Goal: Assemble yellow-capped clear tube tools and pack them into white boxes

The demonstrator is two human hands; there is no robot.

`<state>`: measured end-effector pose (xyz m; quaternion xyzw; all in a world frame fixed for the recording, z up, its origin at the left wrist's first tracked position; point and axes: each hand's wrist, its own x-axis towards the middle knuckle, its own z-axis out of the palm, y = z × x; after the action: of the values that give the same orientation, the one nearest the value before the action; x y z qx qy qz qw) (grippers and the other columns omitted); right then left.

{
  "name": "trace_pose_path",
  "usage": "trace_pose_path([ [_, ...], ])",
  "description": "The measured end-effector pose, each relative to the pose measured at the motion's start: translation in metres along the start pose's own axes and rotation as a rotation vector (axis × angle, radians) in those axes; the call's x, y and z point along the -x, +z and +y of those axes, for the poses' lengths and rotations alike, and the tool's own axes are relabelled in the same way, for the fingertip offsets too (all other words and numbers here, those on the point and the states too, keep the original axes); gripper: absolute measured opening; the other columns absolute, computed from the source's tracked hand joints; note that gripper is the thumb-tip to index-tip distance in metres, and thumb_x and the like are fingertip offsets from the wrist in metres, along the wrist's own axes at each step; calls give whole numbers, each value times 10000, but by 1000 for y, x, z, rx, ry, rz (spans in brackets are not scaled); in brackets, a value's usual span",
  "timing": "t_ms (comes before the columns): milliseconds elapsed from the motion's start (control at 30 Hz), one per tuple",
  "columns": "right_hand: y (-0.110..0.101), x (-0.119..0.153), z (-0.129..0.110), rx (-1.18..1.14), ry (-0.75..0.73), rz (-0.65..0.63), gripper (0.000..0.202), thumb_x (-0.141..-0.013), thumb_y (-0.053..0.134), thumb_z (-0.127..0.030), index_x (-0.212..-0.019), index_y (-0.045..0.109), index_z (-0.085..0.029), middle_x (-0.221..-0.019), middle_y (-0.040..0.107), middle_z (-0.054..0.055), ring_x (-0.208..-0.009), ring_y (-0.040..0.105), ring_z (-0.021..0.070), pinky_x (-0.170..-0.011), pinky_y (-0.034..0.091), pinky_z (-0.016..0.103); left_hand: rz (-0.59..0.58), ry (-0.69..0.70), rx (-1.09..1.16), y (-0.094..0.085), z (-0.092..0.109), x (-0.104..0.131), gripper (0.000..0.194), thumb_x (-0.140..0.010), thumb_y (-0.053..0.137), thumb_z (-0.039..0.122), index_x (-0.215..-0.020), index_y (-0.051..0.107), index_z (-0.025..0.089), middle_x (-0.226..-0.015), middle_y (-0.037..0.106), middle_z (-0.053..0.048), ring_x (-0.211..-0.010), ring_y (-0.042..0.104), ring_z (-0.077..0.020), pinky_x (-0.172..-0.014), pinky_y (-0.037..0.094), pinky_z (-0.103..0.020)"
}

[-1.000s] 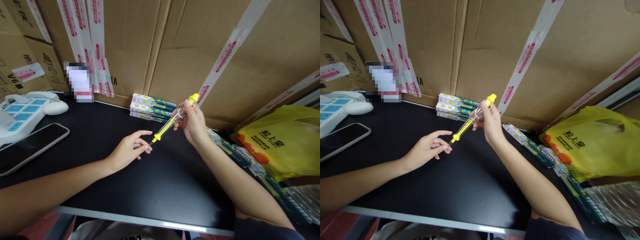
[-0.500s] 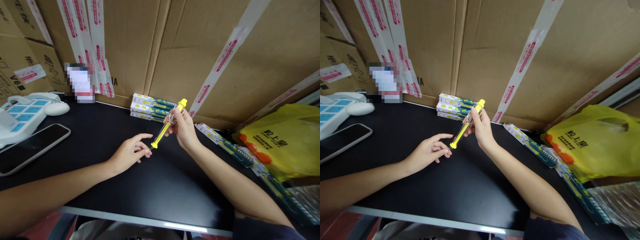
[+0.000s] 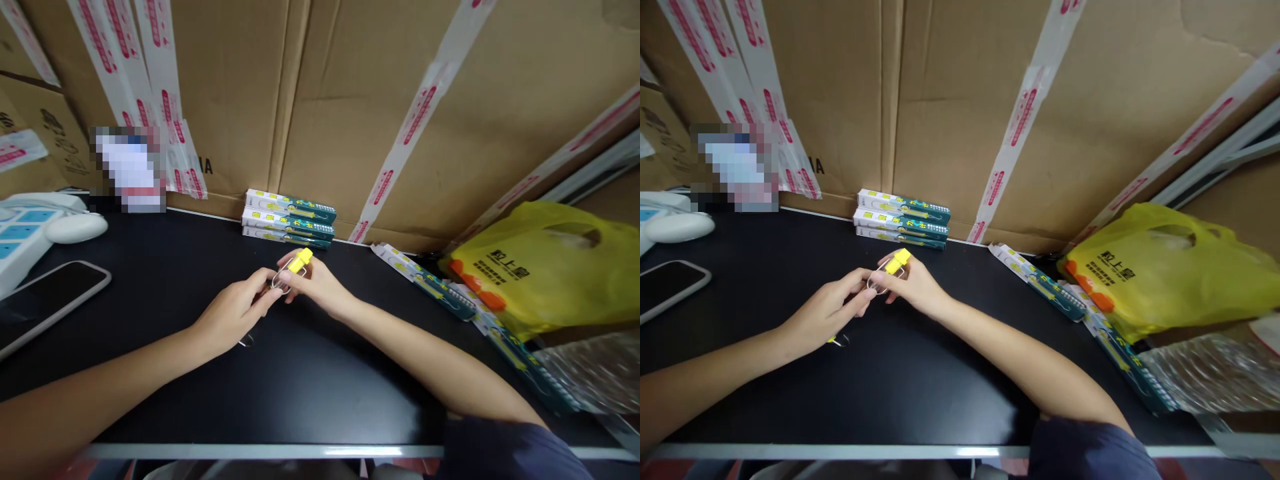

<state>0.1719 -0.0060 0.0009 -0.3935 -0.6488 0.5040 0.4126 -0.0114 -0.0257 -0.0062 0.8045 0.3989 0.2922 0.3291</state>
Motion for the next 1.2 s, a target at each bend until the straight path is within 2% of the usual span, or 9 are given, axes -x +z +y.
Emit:
trace_pose_path([
  [133,-76,-6,1,197,-48,109,377,-854,507,-546,-1067,529,-235,-969,621,50,-873,610,204,-723,535,369,2,-56,13,1,-1,-1,242,-960,359,409,-1002,510,224,-668,494,51,-589,488,-129,-563,328,-246],
  [200,-127,3,7,868,-88,360,363,-843,567,-468,-1082,544,-196,-1043,625,103,-998,575,258,-843,482,423,10,-67,-12,-1,-2,-3,212,-956,361,378,-969,504,223,-706,521,40,-624,511,-137,-589,340,-253],
  [300,-188,28,24,1616,237,566,379,-878,528,-385,-1064,578,-58,-1102,600,258,-1070,531,377,-823,448,469,4,-65,-105,-6,-4,-5,164,-939,365,311,-929,500,219,-725,536,32,-636,516,-146,-604,337,-265],
  [400,-213,51,39,1800,395,521,378,-894,516,-351,-1025,602,-6,-995,636,282,-986,565,411,-745,449,463,20,-38,-190,-10,-3,-5,170,-930,340,263,-891,499,216,-693,514,36,-616,501,-145,-589,316,-267],
  [533,-183,55,36,1802,172,394,365,-916,505,-395,-1064,581,-71,-984,656,192,-924,602,324,-750,457,385,120,41,-186,-13,1,-5,241,-929,394,379,-814,497,195,-667,496,39,-603,488,-129,-574,322,-249],
  [667,-102,60,21,1587,-285,146,349,-932,477,-446,-1098,527,-142,-934,640,96,-773,636,220,-624,475,290,109,145,-64,-9,5,-3,312,-794,635,478,-804,548,178,-670,520,47,-586,490,-103,-546,350,-211],
  [800,-42,78,9,1515,-572,-84,262,-963,434,-389,-1074,503,-162,-899,646,76,-681,628,194,-580,482,289,53,249,-28,1,3,-2,157,-817,650,317,-833,607,166,-774,599,15,-672,548,-107,-611,391,-207],
  [933,-36,85,5,1460,-618,-61,286,-971,422,-373,-1114,476,-132,-916,664,96,-702,649,197,-602,508,294,28,135,57,5,0,-2,216,-851,614,371,-802,598,161,-711,587,23,-660,556,-116,-593,398,-210],
  [1200,-38,87,-1,1387,-591,-17,293,-982,371,-381,-1133,453,-143,-890,669,102,-689,670,190,-580,526,275,147,315,-117,2,3,5,67,-839,587,152,-899,561,166,-896,591,-18,-783,581,-130,-657,423,-221],
])
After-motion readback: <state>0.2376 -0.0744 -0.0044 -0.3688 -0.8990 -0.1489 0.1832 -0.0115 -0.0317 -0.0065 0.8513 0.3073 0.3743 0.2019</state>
